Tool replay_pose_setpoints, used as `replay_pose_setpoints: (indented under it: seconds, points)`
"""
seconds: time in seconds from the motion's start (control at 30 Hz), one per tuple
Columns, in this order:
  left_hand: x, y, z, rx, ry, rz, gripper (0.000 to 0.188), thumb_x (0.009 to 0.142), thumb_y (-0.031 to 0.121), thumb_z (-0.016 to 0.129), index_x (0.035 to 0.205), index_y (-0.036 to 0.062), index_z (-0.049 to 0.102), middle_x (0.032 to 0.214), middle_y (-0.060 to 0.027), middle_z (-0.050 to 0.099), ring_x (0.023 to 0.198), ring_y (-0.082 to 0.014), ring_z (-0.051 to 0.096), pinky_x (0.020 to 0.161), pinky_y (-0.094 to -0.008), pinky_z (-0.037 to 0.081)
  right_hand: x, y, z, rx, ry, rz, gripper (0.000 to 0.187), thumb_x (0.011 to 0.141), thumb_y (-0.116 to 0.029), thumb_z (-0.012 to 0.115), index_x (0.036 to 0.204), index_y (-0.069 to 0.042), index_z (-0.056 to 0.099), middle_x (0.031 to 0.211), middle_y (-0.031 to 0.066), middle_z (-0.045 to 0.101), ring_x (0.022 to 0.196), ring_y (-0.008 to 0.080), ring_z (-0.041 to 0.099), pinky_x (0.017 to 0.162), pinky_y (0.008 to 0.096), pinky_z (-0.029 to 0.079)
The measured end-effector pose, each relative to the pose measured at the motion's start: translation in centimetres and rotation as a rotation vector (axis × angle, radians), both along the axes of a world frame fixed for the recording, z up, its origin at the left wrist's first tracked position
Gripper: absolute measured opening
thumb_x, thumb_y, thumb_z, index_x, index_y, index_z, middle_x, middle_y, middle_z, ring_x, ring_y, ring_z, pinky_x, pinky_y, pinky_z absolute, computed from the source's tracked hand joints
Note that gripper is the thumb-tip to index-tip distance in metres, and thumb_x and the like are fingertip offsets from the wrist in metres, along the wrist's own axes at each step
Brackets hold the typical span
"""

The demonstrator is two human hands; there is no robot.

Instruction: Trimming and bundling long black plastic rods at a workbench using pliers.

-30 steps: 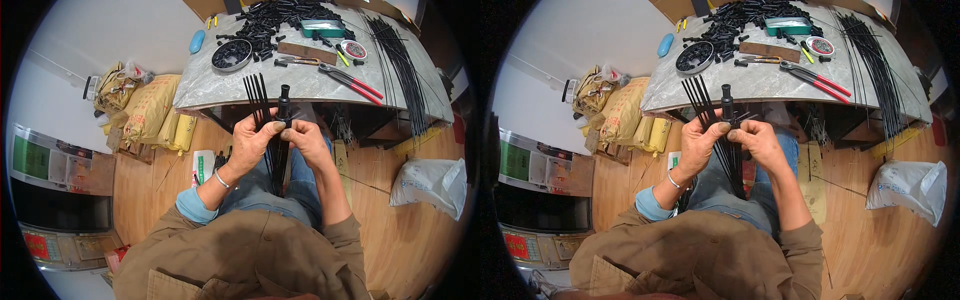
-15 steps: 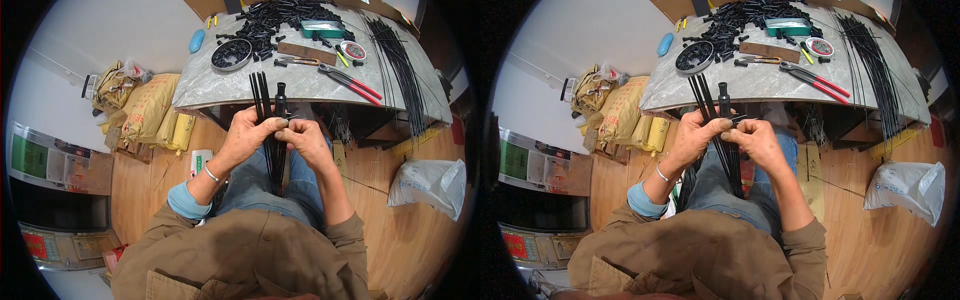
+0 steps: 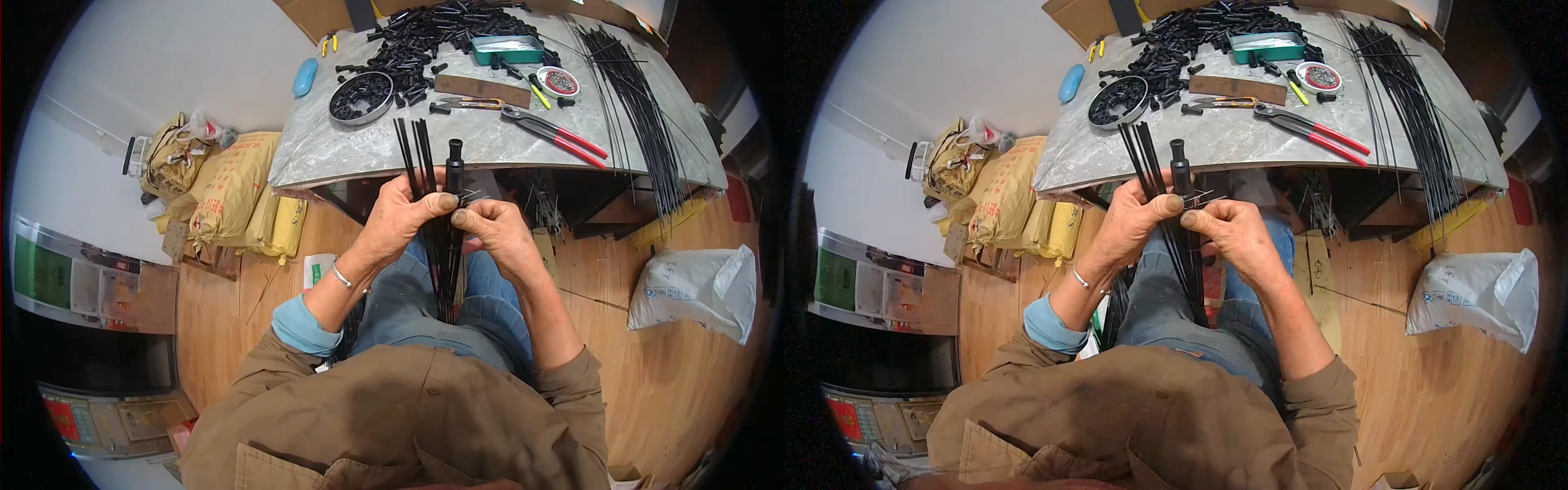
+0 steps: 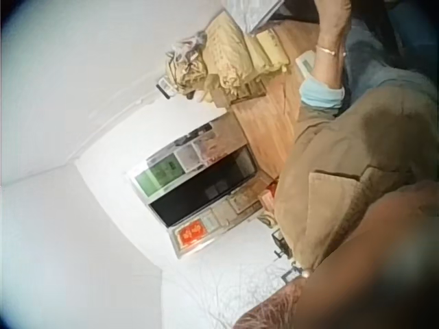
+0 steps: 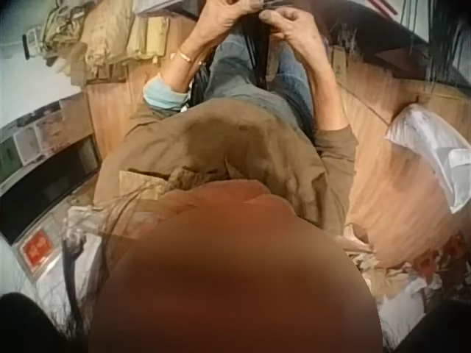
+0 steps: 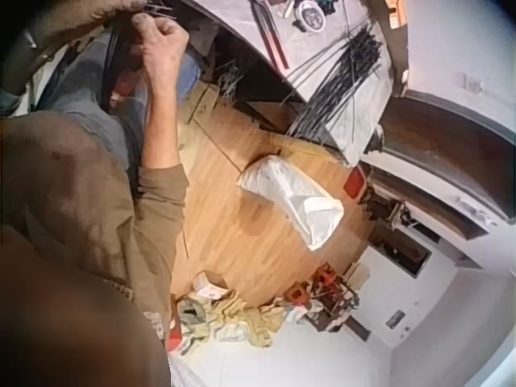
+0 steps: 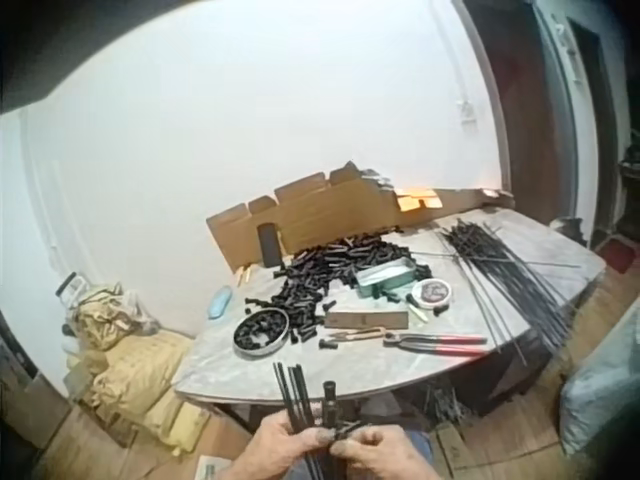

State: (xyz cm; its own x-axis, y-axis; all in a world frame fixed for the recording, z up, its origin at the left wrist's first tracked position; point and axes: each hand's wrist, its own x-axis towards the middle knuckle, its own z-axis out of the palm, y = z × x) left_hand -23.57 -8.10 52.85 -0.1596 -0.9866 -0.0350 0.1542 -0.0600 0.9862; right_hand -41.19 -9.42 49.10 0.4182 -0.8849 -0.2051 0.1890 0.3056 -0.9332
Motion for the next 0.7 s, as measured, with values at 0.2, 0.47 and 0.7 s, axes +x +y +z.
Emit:
replay_pose_setpoints:
  seconds: [0.2, 0.47, 0.7]
  points:
    - [-0.1, 0.0, -0.6, -0.009, 0.047, -0.001, 0.031, 0.082, 0.015, 0.072, 0.107, 0.0002, 0.062, 0.097, -0.0046, 0.067, 0.087, -0.0117, 0.061, 0.082, -0.0271, 0.049, 0.1, -0.6, -0.7, 0.068, -0.08, 0.028, 0.031, 0.076, -0.03, 0.079, 0.08, -0.005, 0.062, 0.074, -0.0001, 0.06, 0.062, 0.0086, 0.056, 0.054, 0.0245, 0.05]
    - [-1.8, 1.1, -0.6, -0.129, -0.051, 0.242, 0.032, 0.083, 0.018, 0.074, 0.106, -0.0003, 0.062, 0.091, -0.0017, 0.065, 0.08, -0.0079, 0.06, 0.075, -0.0232, 0.049, 1.3, 0.0, -0.3, 0.013, 0.008, -0.128, 0.026, 0.08, -0.03, 0.075, 0.078, -0.008, 0.062, 0.065, -0.0032, 0.055, 0.058, 0.006, 0.053, 0.051, 0.0225, 0.049]
    - [-1.7, 0.2, -1.3, -0.028, 0.12, 0.144, 0.031, 0.084, 0.018, 0.073, 0.107, 0.0006, 0.062, 0.092, -0.0019, 0.065, 0.081, -0.0073, 0.059, 0.074, -0.0223, 0.049, -0.1, -0.3, -0.5, 0.054, -0.081, 0.012, 0.026, 0.081, -0.029, 0.075, 0.082, -0.007, 0.061, 0.075, -0.0035, 0.059, 0.064, 0.0051, 0.054, 0.054, 0.0204, 0.046]
